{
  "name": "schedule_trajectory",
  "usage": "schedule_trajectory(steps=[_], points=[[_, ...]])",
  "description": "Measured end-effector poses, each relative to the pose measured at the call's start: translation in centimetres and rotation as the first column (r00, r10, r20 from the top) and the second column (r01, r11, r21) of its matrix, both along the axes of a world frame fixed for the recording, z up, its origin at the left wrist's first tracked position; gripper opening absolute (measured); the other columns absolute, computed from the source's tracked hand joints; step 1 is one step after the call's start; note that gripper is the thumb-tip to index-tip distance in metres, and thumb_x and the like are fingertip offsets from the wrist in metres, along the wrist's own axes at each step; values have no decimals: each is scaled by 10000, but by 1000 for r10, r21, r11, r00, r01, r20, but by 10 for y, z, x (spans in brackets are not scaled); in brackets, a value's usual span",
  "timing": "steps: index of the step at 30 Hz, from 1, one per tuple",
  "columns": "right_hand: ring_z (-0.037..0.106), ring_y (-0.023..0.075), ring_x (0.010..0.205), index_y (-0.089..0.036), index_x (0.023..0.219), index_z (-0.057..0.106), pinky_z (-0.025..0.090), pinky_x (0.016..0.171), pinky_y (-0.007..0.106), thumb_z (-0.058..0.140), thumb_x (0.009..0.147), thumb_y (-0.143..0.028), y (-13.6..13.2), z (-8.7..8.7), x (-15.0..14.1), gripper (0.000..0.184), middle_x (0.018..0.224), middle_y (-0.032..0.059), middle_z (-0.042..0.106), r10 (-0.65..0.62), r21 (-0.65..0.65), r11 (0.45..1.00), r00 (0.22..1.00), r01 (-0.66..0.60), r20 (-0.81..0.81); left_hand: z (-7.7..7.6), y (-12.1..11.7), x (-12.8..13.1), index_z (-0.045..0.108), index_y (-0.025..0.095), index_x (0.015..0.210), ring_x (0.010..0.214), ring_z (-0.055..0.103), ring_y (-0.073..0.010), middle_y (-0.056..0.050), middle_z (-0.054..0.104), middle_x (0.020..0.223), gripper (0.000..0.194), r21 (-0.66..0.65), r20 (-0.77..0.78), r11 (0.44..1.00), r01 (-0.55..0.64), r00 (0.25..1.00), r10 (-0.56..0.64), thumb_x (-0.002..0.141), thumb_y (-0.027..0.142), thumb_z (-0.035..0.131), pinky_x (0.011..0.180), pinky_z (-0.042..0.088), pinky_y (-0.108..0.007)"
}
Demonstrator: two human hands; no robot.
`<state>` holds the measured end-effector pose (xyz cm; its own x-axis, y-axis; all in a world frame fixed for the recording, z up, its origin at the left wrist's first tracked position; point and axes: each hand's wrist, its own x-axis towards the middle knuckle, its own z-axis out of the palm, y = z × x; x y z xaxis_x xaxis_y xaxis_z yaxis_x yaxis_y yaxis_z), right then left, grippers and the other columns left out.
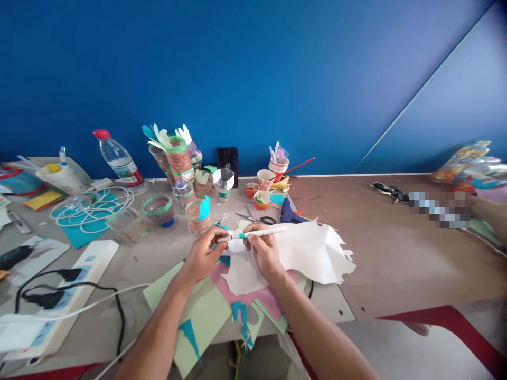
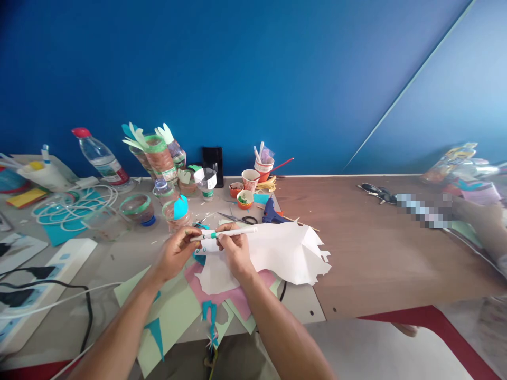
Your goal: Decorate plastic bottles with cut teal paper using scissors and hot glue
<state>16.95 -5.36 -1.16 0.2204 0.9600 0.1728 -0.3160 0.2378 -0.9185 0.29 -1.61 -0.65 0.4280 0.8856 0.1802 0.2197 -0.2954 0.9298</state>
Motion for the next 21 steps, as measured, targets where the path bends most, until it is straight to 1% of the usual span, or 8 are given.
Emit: schedule_trajectory(steps=[4, 7, 11, 14, 17, 21], points=[[447, 103, 513, -185, 763, 600, 363, 517, 233, 595, 729, -279, -1, 2, -3, 100, 553, -44, 512, 48, -32, 998, 999, -48, 2, -1, -1, 0, 579, 184, 985, 796, 614, -167, -50, 635, 925, 167, 9, -3, 999, 33, 999, -33, 850, 269, 529, 719, 484, -289], [466, 102, 515, -183, 785, 602, 368, 519, 229, 604, 745, -297, -1, 2, -6, 121, 551, -45, 523, 91, -43, 995, 996, -92, -14, 0, -1, 0, 582, 181, 976, 778, 629, -164, -51, 639, 927, 163, -10, 30, 999, 46, 998, -46, 861, 286, 532, 710, 492, -291], [495, 107, 518, -187, 822, 591, 389, 543, 239, 616, 771, -335, -2, -1, -8, 158, 566, -41, 555, 141, -42, 989, 989, -143, -54, 3, -4, 2, 583, 177, 963, 736, 637, -157, -39, 643, 868, 178, -38, 81, 999, 23, 997, -20, 864, 320, 547, 684, 503, -288], [517, 112, 533, -189, 843, 590, 409, 573, 247, 615, 802, -358, -1, -4, -9, 176, 578, -36, 571, 175, -9, 984, 981, -177, -82, 4, -6, 4, 583, 169, 942, 699, 637, -149, -29, 638, 815, 183, -47, 116, 999, -2, 993, 7, 856, 329, 561, 657, 510, -279], [532, 116, 536, -184, 871, 599, 426, 594, 259, 598, 839, -366, -1, -6, -11, 186, 586, -30, 580, 184, 24, 983, 980, -182, -80, 4, -7, 6, 580, 158, 923, 655, 632, -140, -24, 628, 779, 182, -27, 143, 999, -30, 989, 34, 850, 324, 566, 624, 513, -272], [541, 125, 529, -178, 879, 602, 438, 604, 271, 585, 854, -403, -1, -9, -13, 227, 581, -25, 586, 160, 26, 987, 986, -159, -39, 3, -8, 7, 575, 153, 908, 589, 603, -122, -10, 615, 717, 168, 31, 131, 998, -52, 990, 47, 855, 311, 558, 577, 493, -250]])
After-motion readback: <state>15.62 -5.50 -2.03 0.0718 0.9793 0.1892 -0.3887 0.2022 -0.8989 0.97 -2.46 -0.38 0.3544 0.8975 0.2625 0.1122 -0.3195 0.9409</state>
